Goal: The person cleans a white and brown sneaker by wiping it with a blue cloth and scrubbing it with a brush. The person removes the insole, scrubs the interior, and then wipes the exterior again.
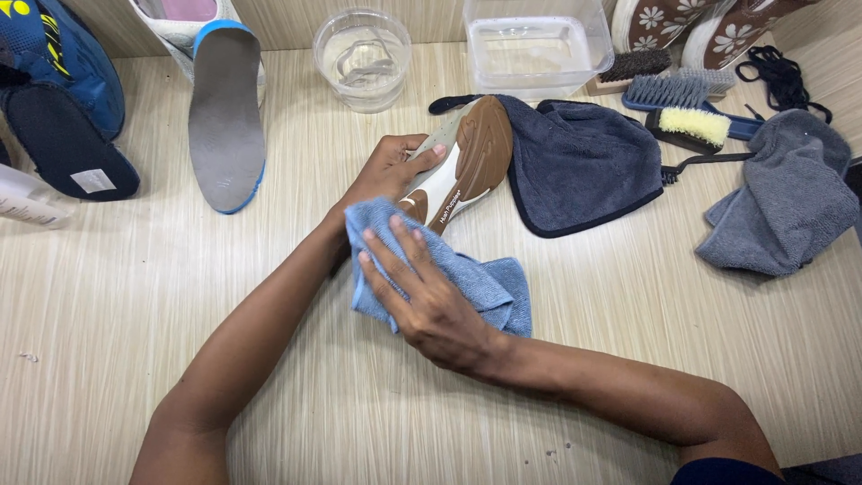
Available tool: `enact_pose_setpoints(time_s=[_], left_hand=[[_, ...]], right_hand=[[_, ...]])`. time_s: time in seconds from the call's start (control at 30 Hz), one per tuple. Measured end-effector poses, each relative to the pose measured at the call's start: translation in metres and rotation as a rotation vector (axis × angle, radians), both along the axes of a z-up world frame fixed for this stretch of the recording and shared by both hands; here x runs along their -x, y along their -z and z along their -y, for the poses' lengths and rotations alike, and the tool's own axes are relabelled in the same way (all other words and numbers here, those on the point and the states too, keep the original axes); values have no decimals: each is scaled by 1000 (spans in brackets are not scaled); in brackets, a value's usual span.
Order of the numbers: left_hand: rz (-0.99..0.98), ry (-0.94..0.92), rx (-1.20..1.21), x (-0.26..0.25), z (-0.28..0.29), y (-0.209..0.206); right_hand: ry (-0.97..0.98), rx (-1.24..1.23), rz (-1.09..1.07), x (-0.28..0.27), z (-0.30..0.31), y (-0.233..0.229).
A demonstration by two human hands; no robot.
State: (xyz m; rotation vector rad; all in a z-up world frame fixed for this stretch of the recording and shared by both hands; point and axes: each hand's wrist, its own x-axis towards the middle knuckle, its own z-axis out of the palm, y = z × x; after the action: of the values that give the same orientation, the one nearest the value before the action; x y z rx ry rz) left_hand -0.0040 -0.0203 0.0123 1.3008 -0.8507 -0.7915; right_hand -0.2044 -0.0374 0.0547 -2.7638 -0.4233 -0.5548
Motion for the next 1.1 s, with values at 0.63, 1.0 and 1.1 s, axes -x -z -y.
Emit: enact_pose_setpoints(time_s=[0.63, 1.0, 1.1], left_hand=[[152, 37, -64, -14, 1, 24], [27, 11, -183, -16, -3, 21], [39, 35, -177, -22, -7, 28]], right_hand=[[38, 81, 124, -3, 30, 7], [24, -15, -28, 25, 57, 32], [37, -400, 125, -6, 102, 53]])
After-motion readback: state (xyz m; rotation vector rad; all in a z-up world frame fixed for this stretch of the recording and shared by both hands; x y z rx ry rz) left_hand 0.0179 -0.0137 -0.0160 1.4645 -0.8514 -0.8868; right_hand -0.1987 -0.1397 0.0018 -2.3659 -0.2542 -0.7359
